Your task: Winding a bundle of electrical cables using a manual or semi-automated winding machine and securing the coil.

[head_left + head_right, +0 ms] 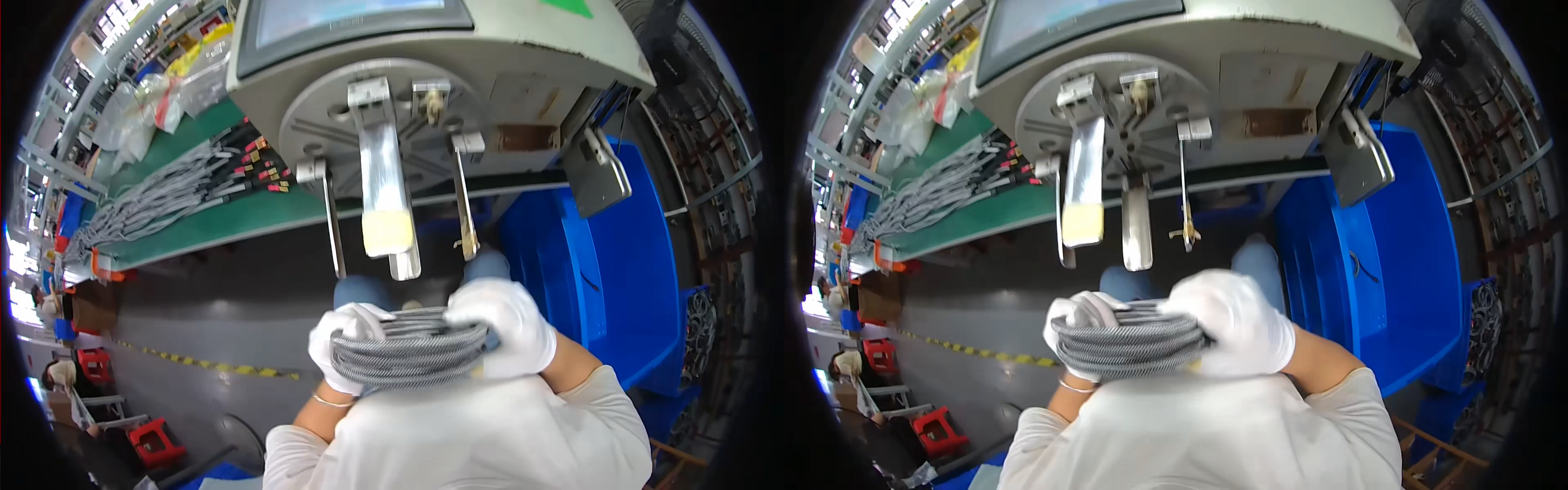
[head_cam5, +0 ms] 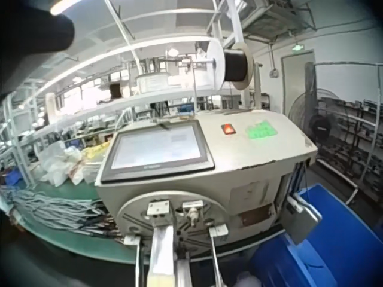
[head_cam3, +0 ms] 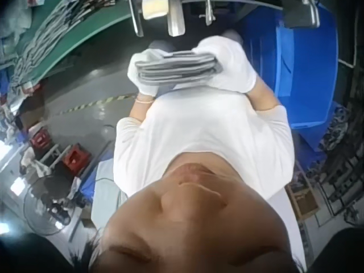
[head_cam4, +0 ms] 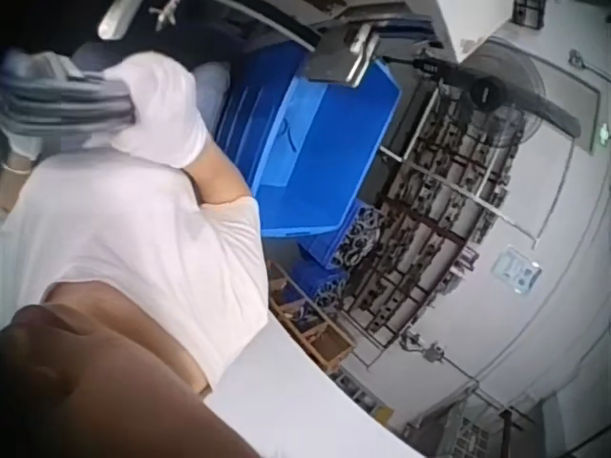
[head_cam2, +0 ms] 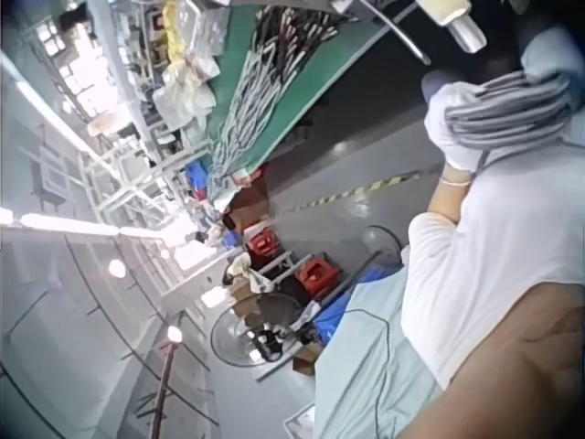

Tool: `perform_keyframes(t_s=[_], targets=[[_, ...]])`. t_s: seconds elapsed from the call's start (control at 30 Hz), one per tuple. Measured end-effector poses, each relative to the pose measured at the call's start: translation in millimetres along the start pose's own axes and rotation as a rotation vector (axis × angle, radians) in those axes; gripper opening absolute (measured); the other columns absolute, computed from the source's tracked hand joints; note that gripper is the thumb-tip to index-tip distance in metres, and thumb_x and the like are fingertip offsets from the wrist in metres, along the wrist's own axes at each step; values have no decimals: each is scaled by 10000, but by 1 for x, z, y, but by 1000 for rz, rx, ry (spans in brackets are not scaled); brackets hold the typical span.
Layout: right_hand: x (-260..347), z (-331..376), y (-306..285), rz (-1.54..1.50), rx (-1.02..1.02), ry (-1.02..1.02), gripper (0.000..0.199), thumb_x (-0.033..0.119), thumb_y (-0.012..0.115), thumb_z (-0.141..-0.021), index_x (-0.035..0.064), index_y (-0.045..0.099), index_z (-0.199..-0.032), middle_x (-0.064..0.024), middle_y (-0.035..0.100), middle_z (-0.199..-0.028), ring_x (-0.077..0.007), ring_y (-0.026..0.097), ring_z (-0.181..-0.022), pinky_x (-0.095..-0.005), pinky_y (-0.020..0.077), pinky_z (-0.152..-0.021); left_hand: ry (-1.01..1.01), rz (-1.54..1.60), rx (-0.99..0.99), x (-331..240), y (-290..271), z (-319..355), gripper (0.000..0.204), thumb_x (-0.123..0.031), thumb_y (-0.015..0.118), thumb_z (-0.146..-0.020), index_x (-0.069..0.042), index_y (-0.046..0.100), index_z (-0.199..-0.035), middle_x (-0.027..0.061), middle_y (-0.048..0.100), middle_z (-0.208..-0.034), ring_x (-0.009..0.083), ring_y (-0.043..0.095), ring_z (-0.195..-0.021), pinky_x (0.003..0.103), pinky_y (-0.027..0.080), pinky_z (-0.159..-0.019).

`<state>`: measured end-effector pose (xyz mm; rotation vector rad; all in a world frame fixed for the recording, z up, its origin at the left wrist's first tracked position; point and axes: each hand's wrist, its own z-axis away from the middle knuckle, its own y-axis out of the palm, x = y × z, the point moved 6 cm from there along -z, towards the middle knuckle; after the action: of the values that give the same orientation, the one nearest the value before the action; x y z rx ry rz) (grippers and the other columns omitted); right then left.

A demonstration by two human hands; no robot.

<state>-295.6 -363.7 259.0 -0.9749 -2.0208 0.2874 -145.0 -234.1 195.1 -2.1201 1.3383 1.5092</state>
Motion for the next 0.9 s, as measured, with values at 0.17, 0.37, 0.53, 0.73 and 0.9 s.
perform_keyframes(t_s=[0.17, 0.37, 0.53, 0.73, 0.9], targets=[[-6, 0, 0, 260, -106, 125, 432, 62, 765, -567, 27, 595, -963, -135, 634, -843, -308, 642, -735, -349, 502, -621, 4, -921, 352, -30, 43, -26, 198, -35, 718, -682, -41, 524, -717, 83, 561, -604, 222, 568, -531, 310, 461, -542], [-32, 14, 3, -229, 93, 564, 256, 12, 758, -611, -2, 611, -820, -86, 605, -652, -166, 585, -541, -254, 447, -527, -573, -452, 591, 10, 39, -14, 198, -69, 775, -726, -12, 597, -791, 27, 629, -688, 73, 566, -597, 231, 436, -530], [-30, 3, -3, 184, 49, 390, 234, 28, 739, -646, 18, 596, -831, -74, 599, -676, -147, 574, -580, -267, 443, -544, -827, -268, 502, 27, 49, -5, 157, -38, 723, -752, -17, 567, -763, 8, 562, -657, 46, 455, -569, 215, 396, -514], [-37, 14, 20, -324, 483, 804, 253, 198, 725, -789, 19, 586, -903, -99, 609, -724, -199, 589, -620, -308, 464, -593, -386, -734, 697, 35, 50, -28, 192, -7, 722, -662, -16, 574, -783, 87, 503, -599, 115, 457, -517, 266, 395, -497], [-53, 26, 18, -289, 515, 820, 284, 217, 734, -781, 17, 579, -912, -92, 597, -697, -180, 566, -593, -321, 468, -593, -759, -521, 843, 48, 58, -17, 122, -65, 692, -715, -9, 598, -770, 113, 561, -593, 147, 546, -525, 293, 442, -510]])
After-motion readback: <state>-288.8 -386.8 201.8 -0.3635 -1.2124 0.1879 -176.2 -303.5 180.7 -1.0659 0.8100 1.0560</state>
